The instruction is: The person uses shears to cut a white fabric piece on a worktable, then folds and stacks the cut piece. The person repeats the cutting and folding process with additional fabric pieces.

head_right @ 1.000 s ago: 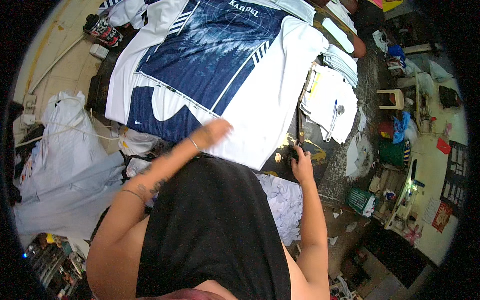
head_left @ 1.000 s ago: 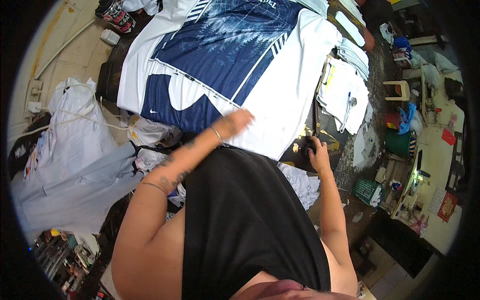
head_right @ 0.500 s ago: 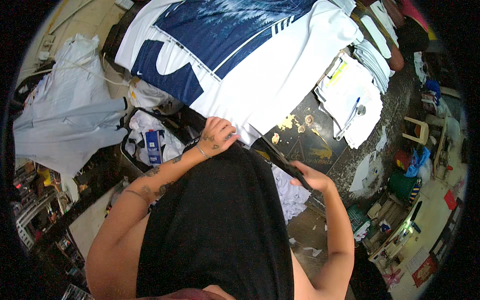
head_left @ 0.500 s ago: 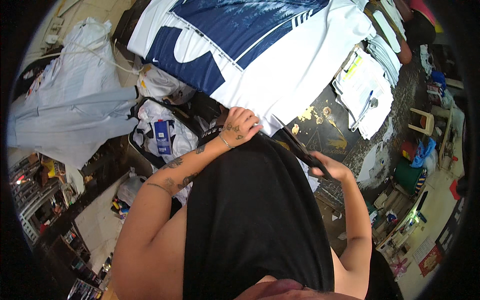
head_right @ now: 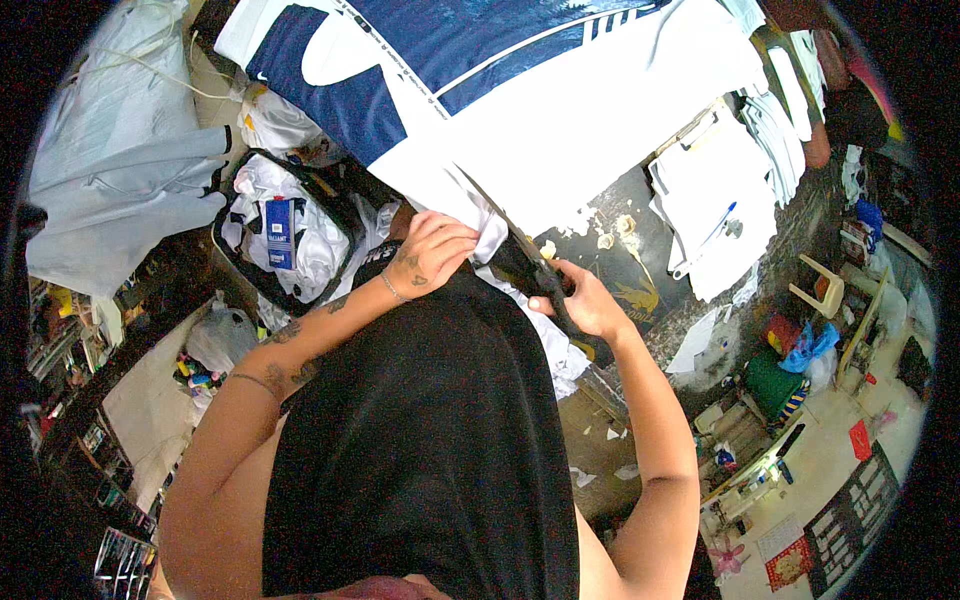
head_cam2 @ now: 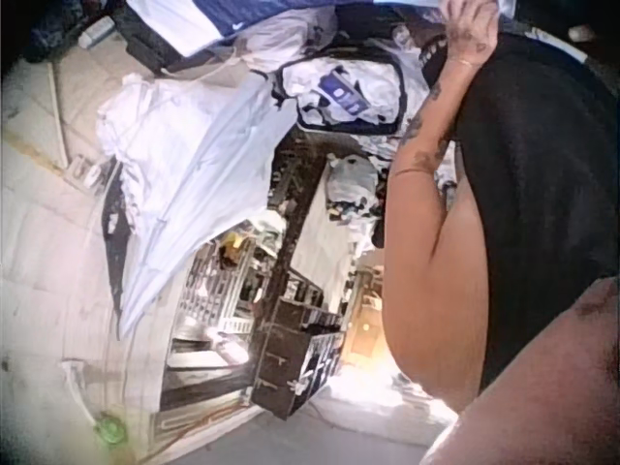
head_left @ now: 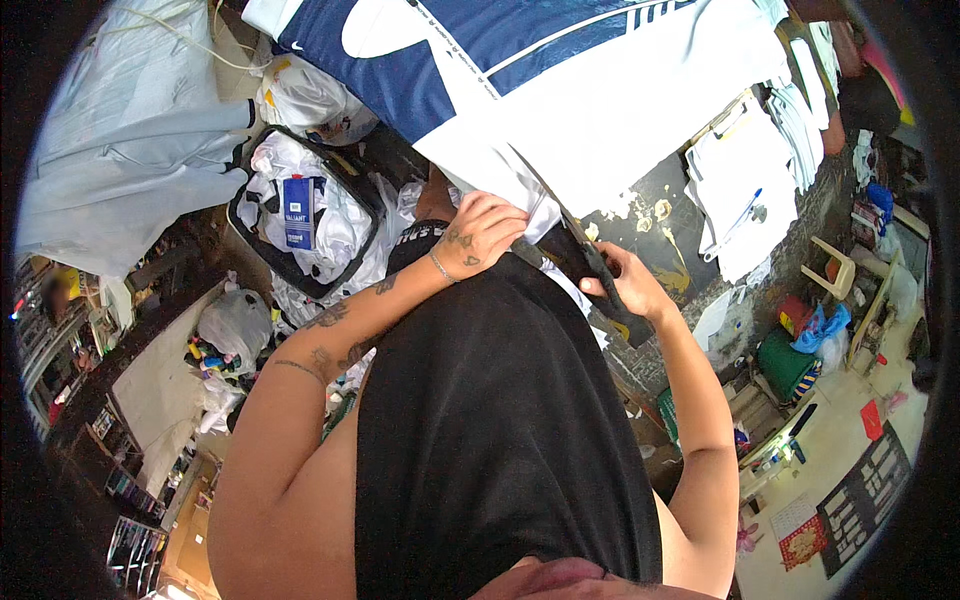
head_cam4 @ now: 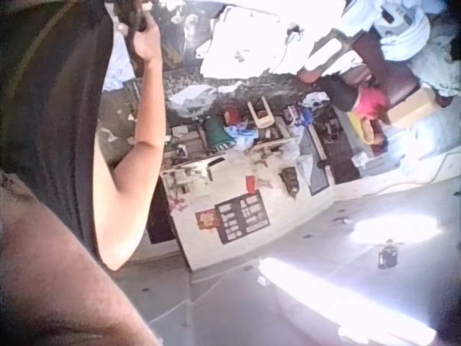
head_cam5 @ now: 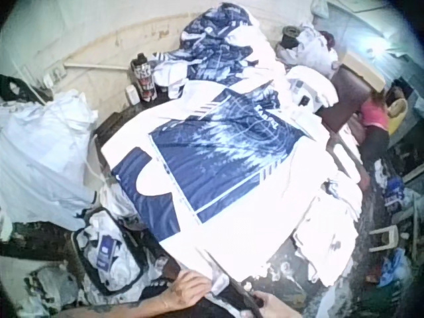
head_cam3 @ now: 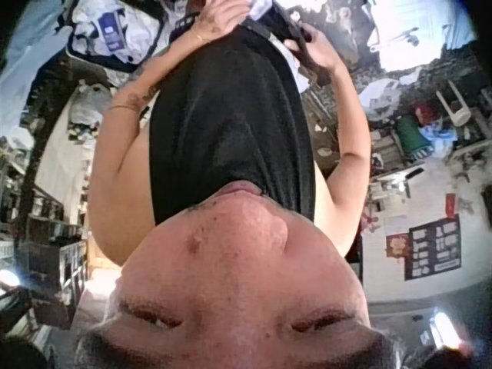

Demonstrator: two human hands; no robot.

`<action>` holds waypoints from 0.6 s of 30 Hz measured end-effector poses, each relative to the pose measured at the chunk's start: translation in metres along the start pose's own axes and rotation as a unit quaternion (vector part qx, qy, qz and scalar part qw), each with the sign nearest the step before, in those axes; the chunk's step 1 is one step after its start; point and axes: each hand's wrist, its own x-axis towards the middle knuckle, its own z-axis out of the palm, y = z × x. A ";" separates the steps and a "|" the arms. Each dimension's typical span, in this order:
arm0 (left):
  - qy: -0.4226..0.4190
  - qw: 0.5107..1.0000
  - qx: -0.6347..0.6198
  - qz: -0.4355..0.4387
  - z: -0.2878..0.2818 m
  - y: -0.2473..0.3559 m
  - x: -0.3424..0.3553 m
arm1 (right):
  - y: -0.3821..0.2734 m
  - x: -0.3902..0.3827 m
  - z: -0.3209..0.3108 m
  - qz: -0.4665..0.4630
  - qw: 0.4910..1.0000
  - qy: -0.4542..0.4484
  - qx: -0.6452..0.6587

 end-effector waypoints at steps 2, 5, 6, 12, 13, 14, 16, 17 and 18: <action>-0.022 1.000 -0.007 0.001 0.001 0.001 -0.004 | -0.010 0.007 0.003 0.144 0.989 -0.009 -0.041; -0.013 1.000 -0.002 -0.008 0.000 0.003 -0.009 | -0.017 0.011 0.010 0.167 0.985 -0.011 -0.041; -0.027 1.000 -0.002 -0.002 -0.001 0.003 -0.010 | -0.017 0.013 0.013 0.127 0.992 -0.008 -0.023; -0.052 0.998 -0.022 0.020 -0.005 0.003 -0.011 | -0.020 0.033 0.023 0.067 0.996 0.045 0.021; -0.054 0.998 -0.032 0.008 -0.005 0.002 -0.010 | -0.023 0.038 0.024 0.106 0.994 0.023 0.016; -0.055 0.998 -0.043 -0.005 -0.006 0.000 -0.009 | -0.029 0.042 0.024 0.130 0.991 0.016 0.007; -0.073 0.996 -0.054 0.009 -0.008 -0.005 -0.007 | -0.041 0.050 0.023 0.166 0.986 0.011 -0.024; -0.084 0.995 -0.060 0.014 -0.009 -0.008 -0.006 | -0.048 0.054 0.024 0.128 0.992 0.019 -0.005; -0.088 0.994 -0.071 0.017 -0.010 -0.011 -0.006 | -0.056 0.059 0.023 0.099 0.995 0.024 0.008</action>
